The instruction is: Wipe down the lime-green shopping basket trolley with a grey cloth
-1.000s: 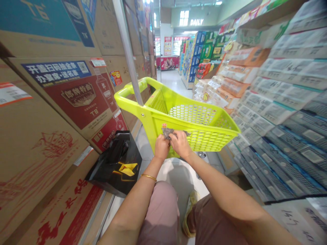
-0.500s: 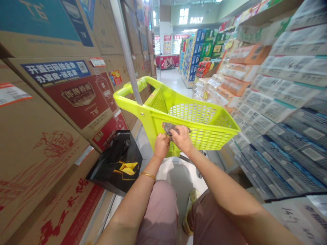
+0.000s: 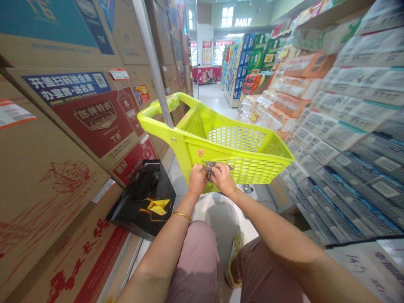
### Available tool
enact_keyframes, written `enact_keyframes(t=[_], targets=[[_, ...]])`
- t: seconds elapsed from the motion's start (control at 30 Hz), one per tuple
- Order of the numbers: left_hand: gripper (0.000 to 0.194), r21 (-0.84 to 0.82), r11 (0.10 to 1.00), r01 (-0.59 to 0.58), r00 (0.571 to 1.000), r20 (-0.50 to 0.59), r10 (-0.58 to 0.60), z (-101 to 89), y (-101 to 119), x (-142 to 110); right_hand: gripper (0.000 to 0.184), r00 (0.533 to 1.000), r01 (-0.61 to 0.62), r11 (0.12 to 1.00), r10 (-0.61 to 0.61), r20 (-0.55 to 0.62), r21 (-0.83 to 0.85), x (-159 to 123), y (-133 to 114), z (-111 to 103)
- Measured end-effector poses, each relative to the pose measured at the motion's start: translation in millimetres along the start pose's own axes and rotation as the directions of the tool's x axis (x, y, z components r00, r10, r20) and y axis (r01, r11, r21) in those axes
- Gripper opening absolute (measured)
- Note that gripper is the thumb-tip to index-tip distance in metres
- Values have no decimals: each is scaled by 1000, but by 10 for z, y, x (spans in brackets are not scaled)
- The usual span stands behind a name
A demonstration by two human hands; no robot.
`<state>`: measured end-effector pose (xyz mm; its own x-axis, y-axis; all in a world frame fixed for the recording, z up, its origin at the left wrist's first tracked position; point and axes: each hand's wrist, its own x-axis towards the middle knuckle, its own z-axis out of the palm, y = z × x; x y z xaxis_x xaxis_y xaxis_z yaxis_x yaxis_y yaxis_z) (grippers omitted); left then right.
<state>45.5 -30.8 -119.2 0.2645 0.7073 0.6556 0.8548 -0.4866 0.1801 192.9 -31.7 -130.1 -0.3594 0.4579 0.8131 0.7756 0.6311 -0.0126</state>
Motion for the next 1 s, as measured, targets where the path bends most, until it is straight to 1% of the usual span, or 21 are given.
enact_keyframes(t=[0.07,0.17,0.27,0.37,0.4,0.47,0.53,0.6,0.67,0.73,0.77,0.83,0.93,1.0], targets=[[25,10,1000,-5,1000,4,5,-11,-5,0,20,999,-6,1000,6,40,-2,-42,17,5],[25,32,999,-13,1000,-2,13,-31,-3,1,19,988,33,999,-30,153,-21,-175,43,27],[25,55,998,-26,999,-20,27,-40,7,0,17,951,121,992,-104,291,-43,-332,49,56],[25,82,996,-32,999,-34,35,-26,10,-9,20,919,166,985,-136,370,-51,-390,31,61],[26,90,995,-36,998,-39,39,-17,8,-13,20,918,164,985,-133,373,-51,-371,24,51],[26,100,994,-44,997,-59,50,5,-1,-23,21,934,139,989,-113,339,-54,-275,13,7],[26,103,993,-56,994,-87,65,25,-10,-31,21,963,101,993,-82,255,-61,-125,13,-66],[28,101,993,-63,991,-112,75,39,-15,-36,21,991,47,996,-37,131,-69,34,24,-153],[32,96,993,-61,990,-121,73,48,-15,-39,21,1000,-13,997,15,25,-76,156,38,-228],[33,87,995,-46,992,-111,56,53,-12,-40,22,999,-51,996,50,-11,-77,208,52,-264],[33,82,996,-36,994,-100,44,55,-10,-40,22,999,-52,996,53,1,-74,207,57,-263],[30,61,998,-11,997,-79,16,56,-10,-40,21,997,-29,998,33,68,-61,160,64,-221],[25,1,1000,12,999,-49,-12,52,-13,-42,22,983,-3,999,13,185,-50,33,66,-105],[24,-41,999,29,999,-35,-31,46,-10,-42,23,970,-17,998,31,240,-59,-56,64,-33]])
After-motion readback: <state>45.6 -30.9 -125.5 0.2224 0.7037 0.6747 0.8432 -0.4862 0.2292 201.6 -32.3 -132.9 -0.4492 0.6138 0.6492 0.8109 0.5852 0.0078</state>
